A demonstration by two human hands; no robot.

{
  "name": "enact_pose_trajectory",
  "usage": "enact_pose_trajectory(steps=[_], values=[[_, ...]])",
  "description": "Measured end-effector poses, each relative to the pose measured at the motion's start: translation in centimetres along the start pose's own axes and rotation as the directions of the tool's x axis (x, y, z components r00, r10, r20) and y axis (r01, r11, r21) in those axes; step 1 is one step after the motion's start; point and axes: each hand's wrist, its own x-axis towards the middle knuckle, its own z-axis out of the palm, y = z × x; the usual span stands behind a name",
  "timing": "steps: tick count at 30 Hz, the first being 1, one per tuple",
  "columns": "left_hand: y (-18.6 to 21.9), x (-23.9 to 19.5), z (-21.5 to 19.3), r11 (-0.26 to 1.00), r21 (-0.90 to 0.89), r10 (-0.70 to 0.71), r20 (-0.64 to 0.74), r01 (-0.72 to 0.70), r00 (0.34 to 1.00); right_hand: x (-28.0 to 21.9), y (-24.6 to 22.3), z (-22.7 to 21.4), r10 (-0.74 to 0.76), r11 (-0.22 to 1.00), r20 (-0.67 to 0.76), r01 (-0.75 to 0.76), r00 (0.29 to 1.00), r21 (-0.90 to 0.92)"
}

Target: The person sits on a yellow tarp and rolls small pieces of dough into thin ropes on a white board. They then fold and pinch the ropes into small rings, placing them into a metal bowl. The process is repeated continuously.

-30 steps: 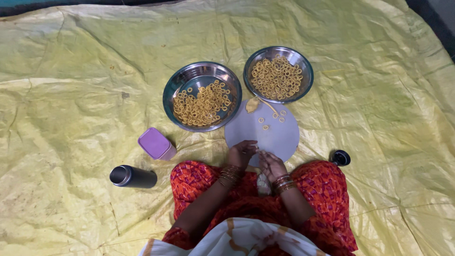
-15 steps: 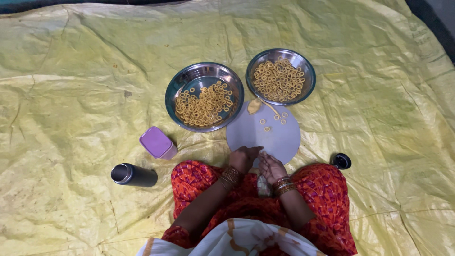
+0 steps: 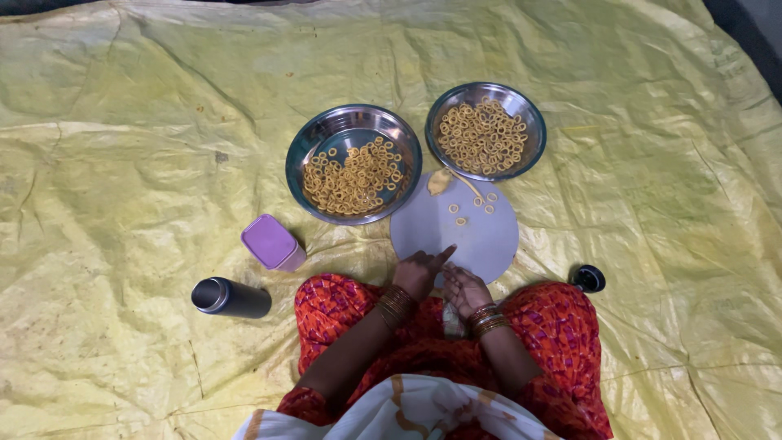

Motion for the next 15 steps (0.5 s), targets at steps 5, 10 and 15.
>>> enact_pose_trajectory(steps=[5, 10, 15], values=[[-0.8, -0.4, 0.3, 1.0, 0.006, -0.023, -0.02, 0.024, 1.0, 0.4, -0.1, 0.0, 0.025, 0.997, -0.042, -0.028, 0.999, -0.076], [-2.5, -0.8, 2.0, 0.8, -0.309, -0.51, 0.101, 0.514, 0.854, 1.0, -0.8, -0.9, 0.002, 0.998, -0.094, -0.008, 0.996, -0.061], [-5.0, -0.5, 4.0, 0.419, -0.711, -0.622, 0.229, 0.566, 0.748, 2.8, -0.8, -2.6, -0.136, 0.991, -0.082, 0.136, 0.987, -0.009]])
